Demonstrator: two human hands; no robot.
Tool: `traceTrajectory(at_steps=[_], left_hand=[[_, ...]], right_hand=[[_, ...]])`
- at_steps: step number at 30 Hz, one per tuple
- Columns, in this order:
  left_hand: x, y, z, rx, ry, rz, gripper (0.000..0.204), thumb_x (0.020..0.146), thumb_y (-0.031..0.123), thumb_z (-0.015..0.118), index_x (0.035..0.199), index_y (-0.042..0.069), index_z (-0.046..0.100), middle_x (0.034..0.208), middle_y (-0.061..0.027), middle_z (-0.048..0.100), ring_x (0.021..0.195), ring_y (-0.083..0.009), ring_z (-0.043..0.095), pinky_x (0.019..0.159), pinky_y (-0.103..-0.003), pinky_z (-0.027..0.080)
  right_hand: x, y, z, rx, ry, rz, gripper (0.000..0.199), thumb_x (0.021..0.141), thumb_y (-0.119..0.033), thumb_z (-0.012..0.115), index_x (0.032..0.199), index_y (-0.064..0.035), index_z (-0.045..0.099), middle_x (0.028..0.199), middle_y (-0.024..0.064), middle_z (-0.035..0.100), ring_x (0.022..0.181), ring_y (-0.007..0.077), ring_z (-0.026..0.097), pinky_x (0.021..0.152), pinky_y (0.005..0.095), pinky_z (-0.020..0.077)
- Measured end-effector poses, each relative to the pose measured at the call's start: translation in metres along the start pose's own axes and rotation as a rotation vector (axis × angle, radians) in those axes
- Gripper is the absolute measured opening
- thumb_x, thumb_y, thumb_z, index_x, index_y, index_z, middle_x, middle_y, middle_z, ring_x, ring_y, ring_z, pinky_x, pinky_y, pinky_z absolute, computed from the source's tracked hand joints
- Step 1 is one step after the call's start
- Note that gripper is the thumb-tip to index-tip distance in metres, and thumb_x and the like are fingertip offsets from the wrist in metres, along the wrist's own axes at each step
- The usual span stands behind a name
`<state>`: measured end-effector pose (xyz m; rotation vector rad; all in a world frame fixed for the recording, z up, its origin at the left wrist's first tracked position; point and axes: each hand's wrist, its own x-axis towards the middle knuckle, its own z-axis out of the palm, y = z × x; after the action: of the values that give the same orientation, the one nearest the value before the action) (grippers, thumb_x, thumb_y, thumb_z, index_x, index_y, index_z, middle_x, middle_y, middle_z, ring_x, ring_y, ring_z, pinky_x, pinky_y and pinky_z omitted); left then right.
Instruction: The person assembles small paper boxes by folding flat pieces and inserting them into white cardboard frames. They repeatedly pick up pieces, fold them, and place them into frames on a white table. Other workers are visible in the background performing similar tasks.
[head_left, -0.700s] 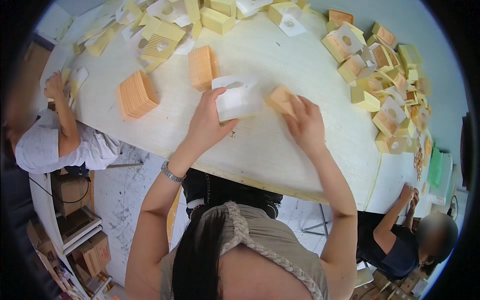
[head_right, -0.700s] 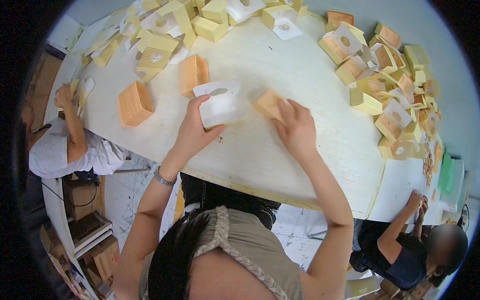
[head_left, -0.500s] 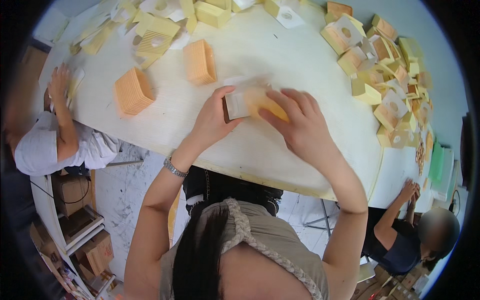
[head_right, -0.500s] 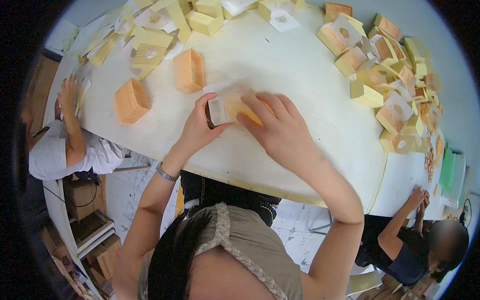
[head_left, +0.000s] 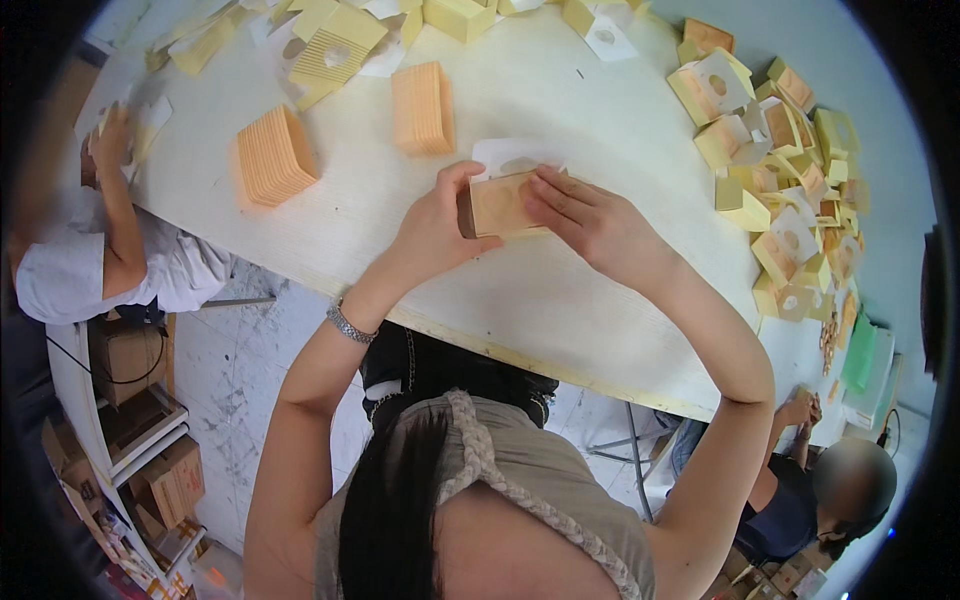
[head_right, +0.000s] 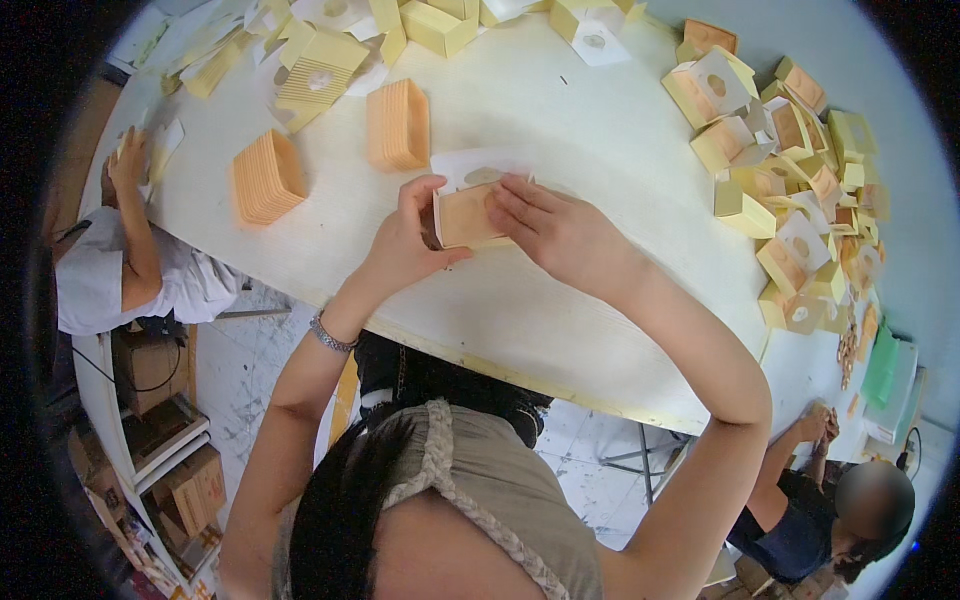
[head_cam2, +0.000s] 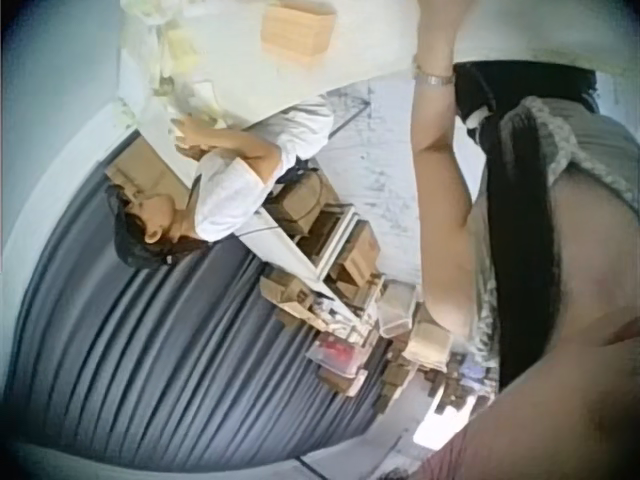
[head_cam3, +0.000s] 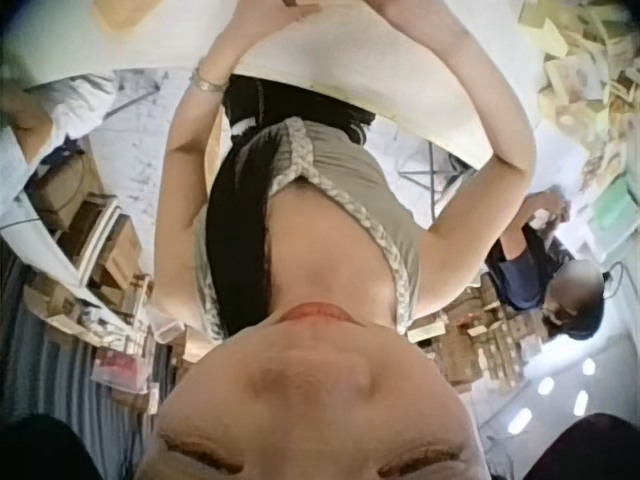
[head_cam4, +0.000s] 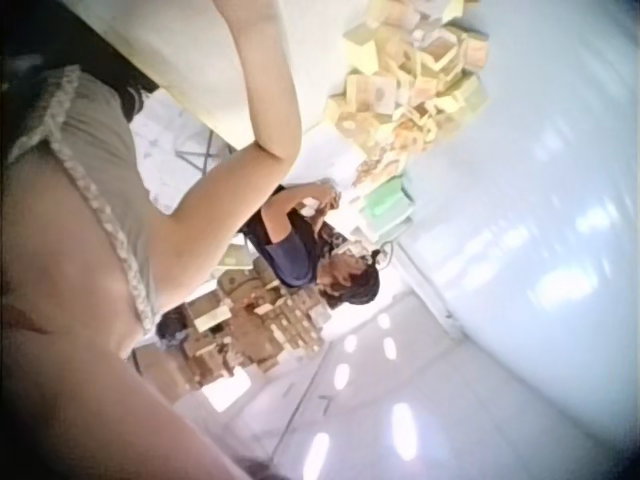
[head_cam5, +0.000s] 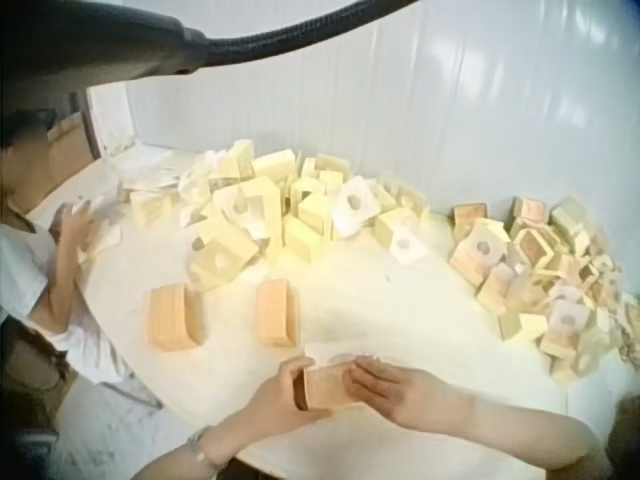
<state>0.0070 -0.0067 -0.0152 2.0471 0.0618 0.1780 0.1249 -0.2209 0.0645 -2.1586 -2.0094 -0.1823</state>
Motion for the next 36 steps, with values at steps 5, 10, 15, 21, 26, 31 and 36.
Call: traceTrajectory(at_steps=[5,10,15,21,26,31,36], left_hand=[[0.001,0.003,-0.002,0.031,0.033,0.083,0.09,0.063,0.015,0.089,0.133,0.011,0.032,0.11,-0.0188,0.061,0.098,-0.0354,0.064,0.082,-0.039,0.052],[0.001,0.003,-0.003,0.021,0.0,0.009,0.088,0.064,0.013,0.089,0.132,0.008,0.032,0.115,-0.0194,0.06,0.103,-0.0326,0.064,0.085,-0.038,0.052],[-0.002,0.0,0.001,0.043,0.043,0.08,0.085,0.065,0.015,0.087,0.131,0.011,0.034,0.109,-0.0167,0.06,0.095,-0.0346,0.063,0.078,-0.04,0.052],[-0.005,-0.002,0.004,0.12,0.065,0.146,0.081,0.065,0.017,0.087,0.129,0.008,0.038,0.112,-0.0168,0.059,0.098,-0.0354,0.062,0.079,-0.041,0.051],[-0.005,-0.004,0.004,0.168,0.112,0.238,0.084,0.066,0.015,0.088,0.129,0.004,0.033,0.112,-0.0193,0.06,0.1,-0.0338,0.064,0.081,-0.038,0.053],[-0.008,0.0,0.005,0.123,0.094,0.211,0.079,0.066,0.018,0.086,0.128,0.002,0.039,0.115,-0.0189,0.059,0.1,-0.0384,0.06,0.082,-0.043,0.051],[-0.004,-0.001,0.005,0.109,0.025,0.158,0.082,0.068,0.018,0.085,0.132,0.001,0.035,0.119,-0.02,0.058,0.104,-0.0381,0.059,0.087,-0.042,0.049]], right_hand=[[-0.009,-0.003,0.023,-0.008,0.148,-0.012,0.044,0.079,-0.006,0.062,0.122,0.0008,0.061,0.126,0.0148,0.062,0.122,0.0283,0.057,0.1,0.0392,0.0503],[-0.016,-0.022,0.037,-0.19,0.158,0.164,0.04,0.079,-0.011,0.063,0.118,-0.002,0.066,0.129,0.0131,0.061,0.133,0.0229,0.047,0.107,0.0479,0.0367],[-0.025,-0.036,0.026,-0.348,0.059,0.194,0.038,0.075,-0.013,0.064,0.112,-0.0045,0.07,0.126,0.0111,0.062,0.133,0.0212,0.043,0.108,0.0499,0.0244],[-0.006,-0.057,0.021,-0.509,-0.24,0.167,0.037,0.072,-0.01,0.065,0.108,-0.0047,0.07,0.116,0.0082,0.065,0.12,0.0223,0.05,0.102,0.0487,0.0315],[-0.006,-0.05,0.047,-0.014,0.152,0.173,0.028,0.068,-0.01,0.067,0.095,-0.0041,0.07,0.109,0.0097,0.068,0.095,0.0213,0.058,0.081,0.0372,0.0515],[-0.003,-0.048,0.047,0.022,0.23,0.195,0.025,0.069,-0.011,0.068,0.093,-0.0041,0.069,0.104,0.0064,0.069,0.079,0.0193,0.059,0.067,0.0322,0.0537],[0.004,-0.049,0.047,0.038,0.165,0.207,0.022,0.073,-0.009,0.067,0.096,-0.0085,0.069,0.097,0.0061,0.068,0.078,0.0206,0.061,0.067,0.0331,0.0539]])
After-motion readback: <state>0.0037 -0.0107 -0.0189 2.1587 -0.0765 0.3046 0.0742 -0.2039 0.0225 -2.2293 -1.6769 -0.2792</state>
